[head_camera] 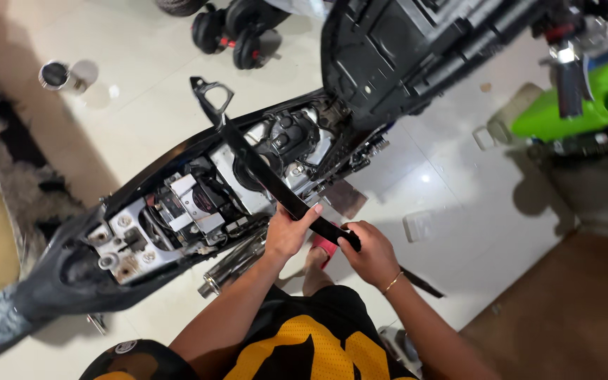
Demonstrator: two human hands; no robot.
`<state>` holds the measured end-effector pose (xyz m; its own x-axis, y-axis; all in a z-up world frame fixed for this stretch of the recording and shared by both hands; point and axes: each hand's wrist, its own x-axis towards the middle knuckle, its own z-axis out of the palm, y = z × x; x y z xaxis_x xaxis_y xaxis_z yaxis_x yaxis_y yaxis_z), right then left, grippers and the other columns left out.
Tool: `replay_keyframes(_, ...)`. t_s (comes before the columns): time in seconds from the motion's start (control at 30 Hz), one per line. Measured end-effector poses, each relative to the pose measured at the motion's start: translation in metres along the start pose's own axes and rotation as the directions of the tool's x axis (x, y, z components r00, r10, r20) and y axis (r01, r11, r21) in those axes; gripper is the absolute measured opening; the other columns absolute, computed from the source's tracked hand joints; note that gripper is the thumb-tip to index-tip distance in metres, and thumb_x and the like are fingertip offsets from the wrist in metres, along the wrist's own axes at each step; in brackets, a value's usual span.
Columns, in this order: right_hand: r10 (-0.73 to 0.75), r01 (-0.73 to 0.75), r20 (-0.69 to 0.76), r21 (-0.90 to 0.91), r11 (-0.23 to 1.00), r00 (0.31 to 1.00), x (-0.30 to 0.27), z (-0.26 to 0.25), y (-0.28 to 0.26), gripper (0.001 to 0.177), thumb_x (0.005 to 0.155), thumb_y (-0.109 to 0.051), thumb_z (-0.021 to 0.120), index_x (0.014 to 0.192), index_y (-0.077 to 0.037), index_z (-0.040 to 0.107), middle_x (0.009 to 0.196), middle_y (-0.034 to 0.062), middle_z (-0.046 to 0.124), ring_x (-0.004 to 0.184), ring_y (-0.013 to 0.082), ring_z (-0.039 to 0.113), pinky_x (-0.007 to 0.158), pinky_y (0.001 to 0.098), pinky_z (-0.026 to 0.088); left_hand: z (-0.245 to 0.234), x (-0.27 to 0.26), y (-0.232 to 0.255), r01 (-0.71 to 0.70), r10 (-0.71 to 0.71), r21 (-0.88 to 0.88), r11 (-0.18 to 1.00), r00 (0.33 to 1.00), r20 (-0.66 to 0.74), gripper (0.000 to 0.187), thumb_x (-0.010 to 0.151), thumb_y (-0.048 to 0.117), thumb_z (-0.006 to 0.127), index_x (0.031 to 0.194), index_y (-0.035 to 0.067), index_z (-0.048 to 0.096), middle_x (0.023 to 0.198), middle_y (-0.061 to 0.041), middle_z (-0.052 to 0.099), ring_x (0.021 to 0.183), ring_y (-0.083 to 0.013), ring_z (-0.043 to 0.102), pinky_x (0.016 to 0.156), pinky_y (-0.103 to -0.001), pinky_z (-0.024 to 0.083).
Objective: The person uses a screwdriver to adjust components on the motorcycle engine, then removes the seat and a rear body panel. The person carries the panel to another room and places it on a bed.
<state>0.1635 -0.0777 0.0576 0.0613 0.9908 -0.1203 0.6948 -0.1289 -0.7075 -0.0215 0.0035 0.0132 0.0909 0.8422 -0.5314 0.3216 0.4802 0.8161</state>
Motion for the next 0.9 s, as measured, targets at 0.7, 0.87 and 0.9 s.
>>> replay_keyframes(0.7,0.291,-0.302,-0.483,0.056,0.952,0.826,-0.144,0.133,-0.126,0.033,0.087,-0.035,0.074,0.098,-0.005,0.064,0.090,0.0158,0.066,0.084,0.0391,0.065,0.070,0.0462,0.050,-0.147,-0.076,-0.079,-0.070,0.122,-0.132,0.989,0.889,0.442,0.071,0.083,0.036,0.077,0.138,0.000,0.050,0.125,-0.012,0.066,0.106,-0.0184,0.066,0.082,-0.033,0.057)
replay_keyframes(0.87,0.384,-0.358,-0.393,0.141,0.923,0.835,-0.160,0.143,-0.128,0.039,0.080,-0.034,0.079,0.084,-0.003,0.056,0.081,0.0163,0.062,0.074,0.0373,0.062,0.066,0.0464,0.049,-0.132,-0.103,-0.085,-0.189,0.234,-0.143,0.972,0.854,0.465,0.067,0.085,0.038,0.080,0.133,-0.004,0.059,0.113,-0.017,0.072,0.103,-0.0217,0.068,0.090,-0.034,0.056)
replay_keyframes(0.9,0.376,-0.353,-0.390,0.132,0.926,0.840,-0.161,0.145,-0.128,0.040,0.080,-0.034,0.079,0.083,-0.002,0.054,0.080,0.0165,0.062,0.073,0.0378,0.061,0.066,0.0469,0.048,-0.132,-0.107,-0.086,-0.217,0.254,-0.133,0.967,0.852,0.457,0.067,0.084,0.038,0.080,0.132,-0.004,0.058,0.112,-0.017,0.073,0.102,-0.0217,0.069,0.090,-0.034,0.056)
